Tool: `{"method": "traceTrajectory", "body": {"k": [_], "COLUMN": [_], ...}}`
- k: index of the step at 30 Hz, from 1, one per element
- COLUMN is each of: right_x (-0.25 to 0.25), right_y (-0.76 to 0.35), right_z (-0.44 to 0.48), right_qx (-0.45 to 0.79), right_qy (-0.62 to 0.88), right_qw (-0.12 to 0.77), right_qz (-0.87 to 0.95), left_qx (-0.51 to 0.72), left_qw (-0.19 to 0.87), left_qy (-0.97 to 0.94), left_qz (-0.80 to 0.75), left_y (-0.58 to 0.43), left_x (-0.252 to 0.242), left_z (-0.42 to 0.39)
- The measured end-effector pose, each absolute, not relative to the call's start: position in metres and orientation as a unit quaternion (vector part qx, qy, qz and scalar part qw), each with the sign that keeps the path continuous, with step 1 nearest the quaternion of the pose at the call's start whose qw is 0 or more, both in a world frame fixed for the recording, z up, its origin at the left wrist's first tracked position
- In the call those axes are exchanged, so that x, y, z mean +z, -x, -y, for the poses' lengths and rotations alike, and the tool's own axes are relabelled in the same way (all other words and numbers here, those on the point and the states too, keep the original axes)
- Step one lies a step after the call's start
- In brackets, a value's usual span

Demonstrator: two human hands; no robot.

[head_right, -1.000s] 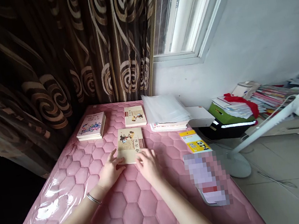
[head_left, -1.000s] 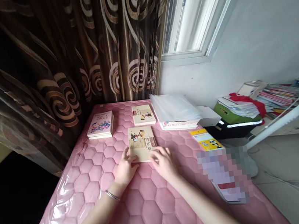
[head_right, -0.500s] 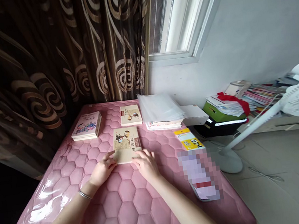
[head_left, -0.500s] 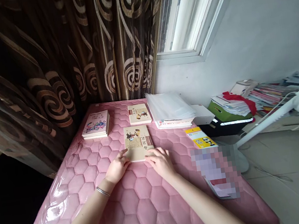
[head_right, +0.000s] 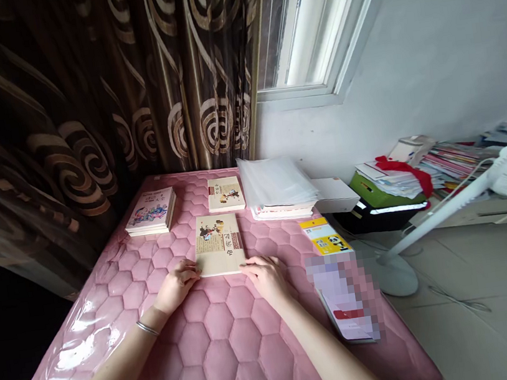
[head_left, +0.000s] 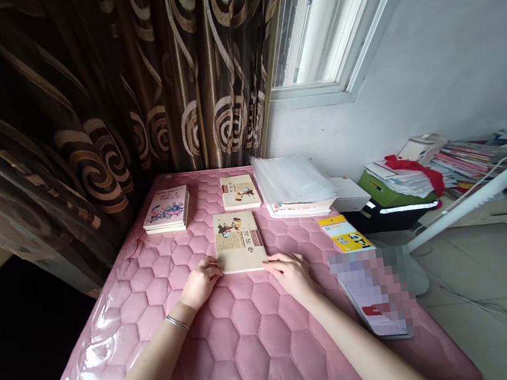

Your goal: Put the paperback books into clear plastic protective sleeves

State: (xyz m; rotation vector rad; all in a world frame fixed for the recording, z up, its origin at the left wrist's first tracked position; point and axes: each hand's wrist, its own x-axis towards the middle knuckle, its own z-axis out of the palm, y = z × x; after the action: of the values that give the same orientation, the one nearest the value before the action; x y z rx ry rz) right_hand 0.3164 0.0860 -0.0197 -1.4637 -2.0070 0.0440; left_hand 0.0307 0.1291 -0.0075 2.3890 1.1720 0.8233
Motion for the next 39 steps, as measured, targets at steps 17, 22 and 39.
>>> {"method": "traceTrajectory", "body": {"k": [17,22,39], "right_x": [-0.002,-0.004,0.006], "right_y": [-0.304,-0.286,-0.323], "right_z": [-0.084,-0.074,-0.229], "right_qx": [0.154,0.177,0.204], "right_qy": [0.613,0.616,0.614], "right_qw": [0.39,0.366,0.322], "right_qz": [0.67,0.675,0.691], "left_qx": [0.186,0.198,0.238], "left_qw": [0.051,0.045,0.183], "left_qy": [-0.858,-0.856,-0.733], "left_qz": [-0.476,-0.475,-0.61], "left_y": [-0.038,-0.022,-0.1], "left_x": [0.009,0.01,0.009], "left_z": [-0.12,-0.134,-0.062]}}
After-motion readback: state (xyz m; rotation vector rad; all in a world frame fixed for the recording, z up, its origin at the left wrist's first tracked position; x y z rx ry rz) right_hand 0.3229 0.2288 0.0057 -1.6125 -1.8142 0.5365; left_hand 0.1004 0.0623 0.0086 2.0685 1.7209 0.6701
